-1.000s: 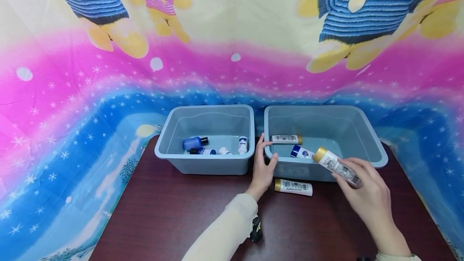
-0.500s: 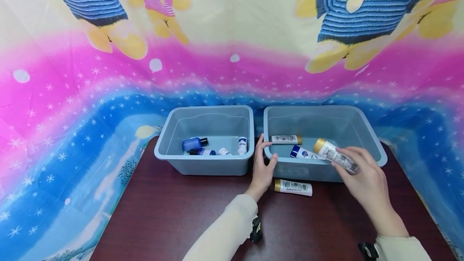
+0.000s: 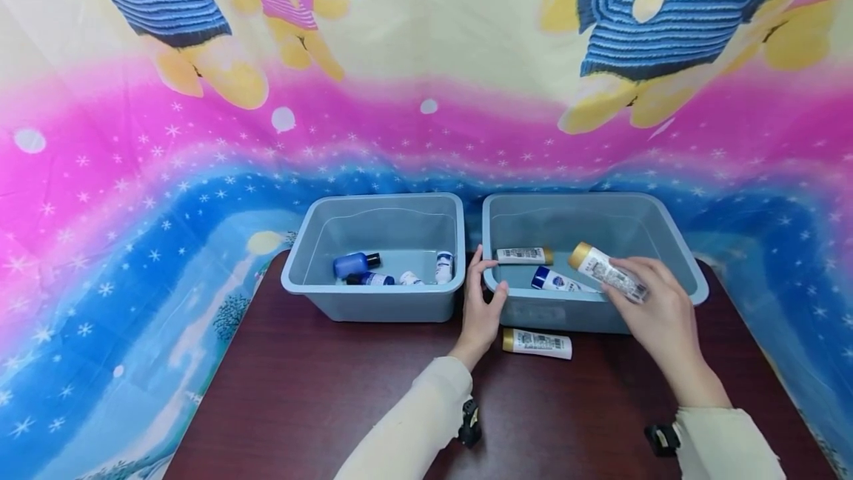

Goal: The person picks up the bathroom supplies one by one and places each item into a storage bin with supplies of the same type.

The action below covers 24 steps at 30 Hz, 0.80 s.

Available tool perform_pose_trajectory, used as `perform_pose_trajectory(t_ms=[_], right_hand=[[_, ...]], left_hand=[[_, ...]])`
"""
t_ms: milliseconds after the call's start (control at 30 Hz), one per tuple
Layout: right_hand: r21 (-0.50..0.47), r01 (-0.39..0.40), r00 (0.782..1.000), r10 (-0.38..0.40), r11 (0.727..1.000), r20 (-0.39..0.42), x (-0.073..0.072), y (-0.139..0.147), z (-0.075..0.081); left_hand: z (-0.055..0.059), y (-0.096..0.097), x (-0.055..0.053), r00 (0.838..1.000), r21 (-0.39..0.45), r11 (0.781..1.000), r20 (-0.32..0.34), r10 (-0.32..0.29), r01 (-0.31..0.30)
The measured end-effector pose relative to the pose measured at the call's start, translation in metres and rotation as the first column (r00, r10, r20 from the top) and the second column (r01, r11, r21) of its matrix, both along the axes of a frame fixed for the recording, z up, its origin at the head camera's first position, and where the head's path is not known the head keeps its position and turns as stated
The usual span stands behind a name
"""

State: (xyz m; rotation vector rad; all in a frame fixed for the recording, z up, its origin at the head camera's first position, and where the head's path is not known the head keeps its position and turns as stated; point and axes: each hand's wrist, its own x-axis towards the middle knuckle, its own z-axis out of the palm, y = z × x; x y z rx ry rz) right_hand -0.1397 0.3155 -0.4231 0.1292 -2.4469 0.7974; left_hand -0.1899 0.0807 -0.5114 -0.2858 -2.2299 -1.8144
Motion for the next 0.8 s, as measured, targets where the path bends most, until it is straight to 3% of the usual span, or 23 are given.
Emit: perform_pose_trajectory(t_ms=[333, 800], right_hand=[[-0.016, 0.018, 0.997, -0.017, 1.000, 0.075, -0.013, 0.002, -0.003], [0.058, 0.017, 0.987, -0.026, 0.998, 0.159, -0.034, 0.010, -0.004]], left_hand=[[0.001, -0.002, 0.001, 1.000, -0.001, 1.000, -0.001, -0.004, 0.004], [0.001, -0.002, 0.000, 1.000, -0.001, 1.000, 0.010, -0.010, 0.010]])
